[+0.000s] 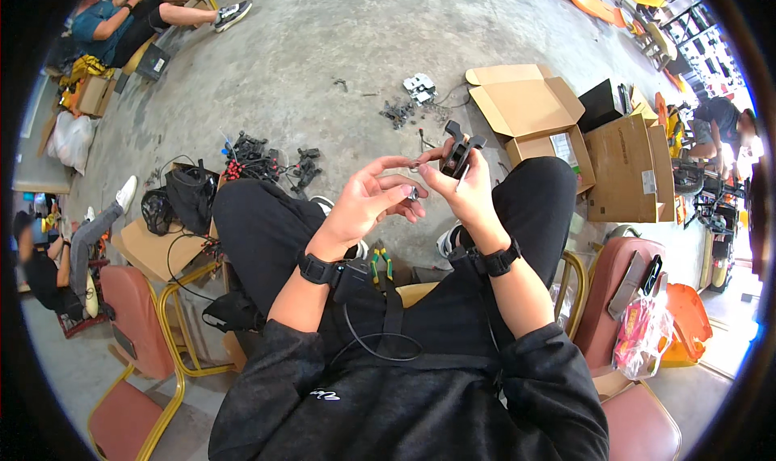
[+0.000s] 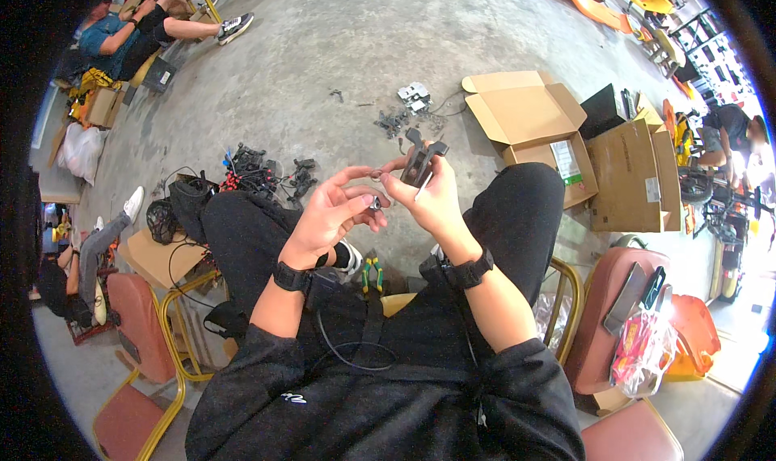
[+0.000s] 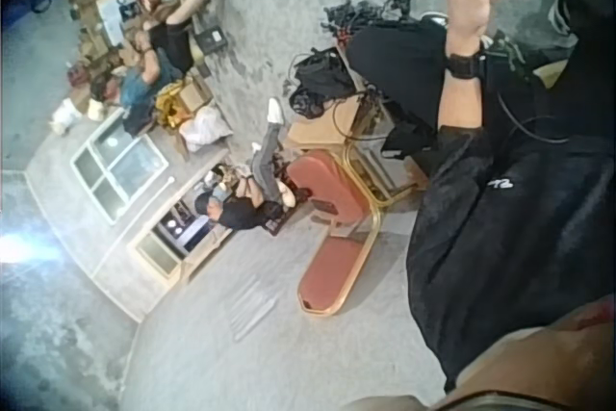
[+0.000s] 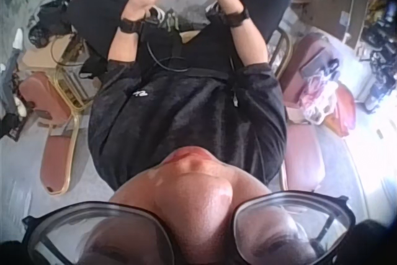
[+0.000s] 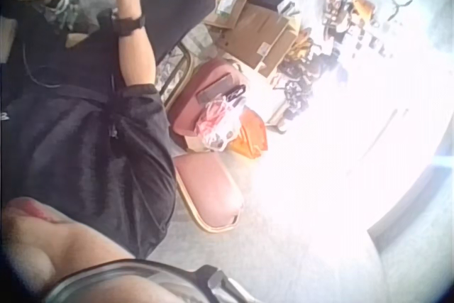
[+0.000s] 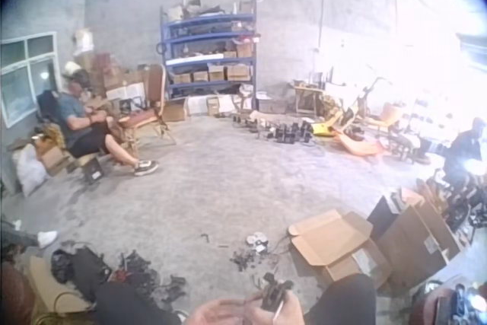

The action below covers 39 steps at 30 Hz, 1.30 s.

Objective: The person uses pliers to assemble components of a small mechanical part, positioning a metal pin and aligning several pieces while holding the main body of the assembly.

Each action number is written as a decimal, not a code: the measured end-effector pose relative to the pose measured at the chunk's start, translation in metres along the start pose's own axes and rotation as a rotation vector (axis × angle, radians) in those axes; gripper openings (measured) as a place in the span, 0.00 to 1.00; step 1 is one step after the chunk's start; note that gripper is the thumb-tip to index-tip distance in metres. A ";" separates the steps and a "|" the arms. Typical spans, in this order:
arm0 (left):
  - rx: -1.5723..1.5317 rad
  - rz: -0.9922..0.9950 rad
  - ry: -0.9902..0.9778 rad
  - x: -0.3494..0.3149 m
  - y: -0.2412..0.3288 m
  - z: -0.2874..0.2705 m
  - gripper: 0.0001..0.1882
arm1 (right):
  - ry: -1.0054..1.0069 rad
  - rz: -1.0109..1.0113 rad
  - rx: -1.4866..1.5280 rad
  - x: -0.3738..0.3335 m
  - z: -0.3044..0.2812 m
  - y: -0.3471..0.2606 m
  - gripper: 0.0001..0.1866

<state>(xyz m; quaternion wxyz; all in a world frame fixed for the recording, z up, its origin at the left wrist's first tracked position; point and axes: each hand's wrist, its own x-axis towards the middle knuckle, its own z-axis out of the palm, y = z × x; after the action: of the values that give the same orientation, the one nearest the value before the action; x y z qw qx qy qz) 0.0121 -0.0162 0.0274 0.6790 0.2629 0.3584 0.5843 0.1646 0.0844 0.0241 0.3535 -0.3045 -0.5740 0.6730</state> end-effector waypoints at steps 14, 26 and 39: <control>-0.022 0.234 0.271 0.001 0.001 -0.024 0.11 | -0.100 0.103 -0.074 -0.003 0.010 0.000 0.19; 0.247 0.195 0.216 -0.002 0.000 -0.022 0.11 | -0.157 0.191 0.013 -0.004 0.012 -0.002 0.20; 0.255 0.230 0.184 -0.004 0.004 -0.017 0.13 | -0.207 0.041 -0.083 -0.006 0.015 -0.015 0.18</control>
<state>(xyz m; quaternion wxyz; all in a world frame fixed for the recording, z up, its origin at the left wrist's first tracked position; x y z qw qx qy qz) -0.0042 -0.0201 0.0210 0.5331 0.3316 0.4578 0.6295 0.1579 0.0723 0.0418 0.2656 -0.2593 -0.6285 0.6836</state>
